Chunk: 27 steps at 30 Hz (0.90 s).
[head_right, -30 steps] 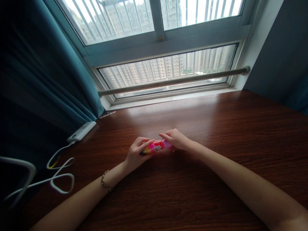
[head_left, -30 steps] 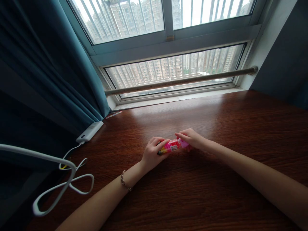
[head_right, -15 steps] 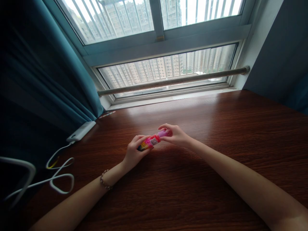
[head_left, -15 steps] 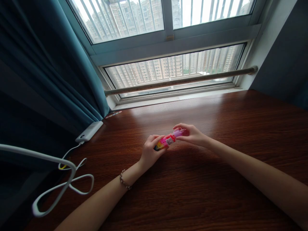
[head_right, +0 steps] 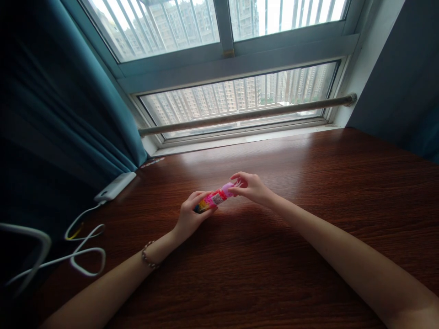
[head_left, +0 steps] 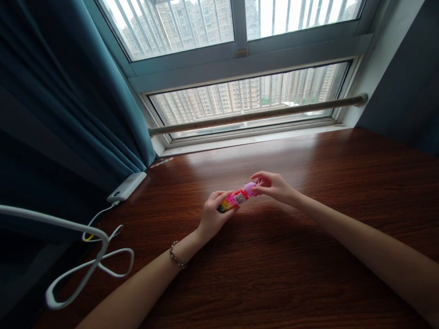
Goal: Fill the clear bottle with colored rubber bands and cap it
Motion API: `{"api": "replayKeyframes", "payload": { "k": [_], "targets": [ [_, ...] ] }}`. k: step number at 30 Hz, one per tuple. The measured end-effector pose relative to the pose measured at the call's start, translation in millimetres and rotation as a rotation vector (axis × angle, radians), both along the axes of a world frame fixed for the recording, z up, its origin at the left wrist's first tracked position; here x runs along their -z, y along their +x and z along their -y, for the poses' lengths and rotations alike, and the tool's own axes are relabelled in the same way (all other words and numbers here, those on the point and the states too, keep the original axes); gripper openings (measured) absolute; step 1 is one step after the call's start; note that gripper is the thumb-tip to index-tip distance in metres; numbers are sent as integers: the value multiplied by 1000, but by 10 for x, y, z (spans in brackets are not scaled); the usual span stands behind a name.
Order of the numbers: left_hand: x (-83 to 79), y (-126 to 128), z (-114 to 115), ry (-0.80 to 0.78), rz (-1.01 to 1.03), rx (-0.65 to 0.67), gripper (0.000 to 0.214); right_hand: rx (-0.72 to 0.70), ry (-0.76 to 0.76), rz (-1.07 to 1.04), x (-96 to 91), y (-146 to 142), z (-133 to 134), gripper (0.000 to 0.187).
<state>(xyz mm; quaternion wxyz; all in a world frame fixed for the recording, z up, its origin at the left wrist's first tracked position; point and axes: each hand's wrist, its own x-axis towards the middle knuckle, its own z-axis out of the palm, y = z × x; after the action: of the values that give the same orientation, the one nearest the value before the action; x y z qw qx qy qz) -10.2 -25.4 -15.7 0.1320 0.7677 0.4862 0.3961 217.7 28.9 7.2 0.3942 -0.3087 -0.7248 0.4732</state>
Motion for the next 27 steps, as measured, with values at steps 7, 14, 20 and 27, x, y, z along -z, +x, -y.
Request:
{"api": "replayKeyframes", "payload": {
  "k": [7, 14, 20, 27],
  "targets": [
    [17, -4, -20, -19, 24, -13, 36, 182, 106, 120, -12, 20, 13, 39],
    [20, -5, -13, -10, 17, -6, 37, 72, 25, 39, 6, -3, 8, 41],
    [11, 0, -11, -12, 11, -1, 36, 275, 140, 109, -4, 20, 2, 38],
    [4, -3, -8, -9, 3, 5, 37, -55, 168, 39, -36, -19, 48, 41]
  ]
}}
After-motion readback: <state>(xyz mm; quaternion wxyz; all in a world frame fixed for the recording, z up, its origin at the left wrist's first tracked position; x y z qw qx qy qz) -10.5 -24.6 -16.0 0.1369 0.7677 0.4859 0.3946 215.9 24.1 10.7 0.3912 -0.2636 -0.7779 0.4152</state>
